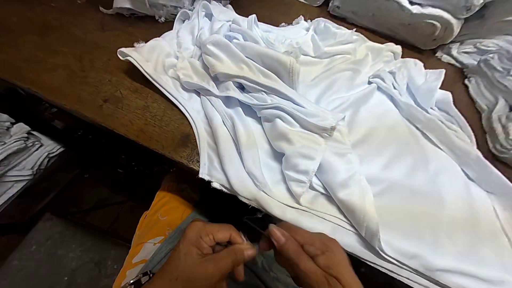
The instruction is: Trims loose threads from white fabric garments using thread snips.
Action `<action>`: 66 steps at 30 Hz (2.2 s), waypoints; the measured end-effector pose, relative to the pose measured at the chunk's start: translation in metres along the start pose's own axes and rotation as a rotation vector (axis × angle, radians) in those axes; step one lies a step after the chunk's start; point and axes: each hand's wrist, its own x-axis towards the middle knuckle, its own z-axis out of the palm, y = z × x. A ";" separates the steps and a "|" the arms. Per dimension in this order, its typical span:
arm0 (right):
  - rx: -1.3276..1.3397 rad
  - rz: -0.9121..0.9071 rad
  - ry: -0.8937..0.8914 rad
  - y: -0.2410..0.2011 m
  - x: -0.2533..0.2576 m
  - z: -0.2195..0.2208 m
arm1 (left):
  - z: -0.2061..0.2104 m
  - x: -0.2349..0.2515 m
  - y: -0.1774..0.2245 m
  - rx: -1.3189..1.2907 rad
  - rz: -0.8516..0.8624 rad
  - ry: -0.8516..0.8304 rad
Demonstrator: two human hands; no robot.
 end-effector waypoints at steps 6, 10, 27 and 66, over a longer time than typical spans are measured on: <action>-0.582 -0.316 0.368 -0.014 0.025 0.005 | 0.003 0.003 -0.021 0.126 -0.090 -0.055; -0.767 -0.424 0.375 -0.014 0.057 0.021 | 0.010 0.007 -0.023 0.151 -0.078 0.005; -0.810 -0.192 0.502 -0.005 0.106 -0.072 | 0.024 0.043 -0.002 -0.220 -0.214 0.113; 0.171 0.217 -0.020 0.030 -0.003 -0.014 | 0.012 0.020 -0.006 -0.219 -0.154 0.132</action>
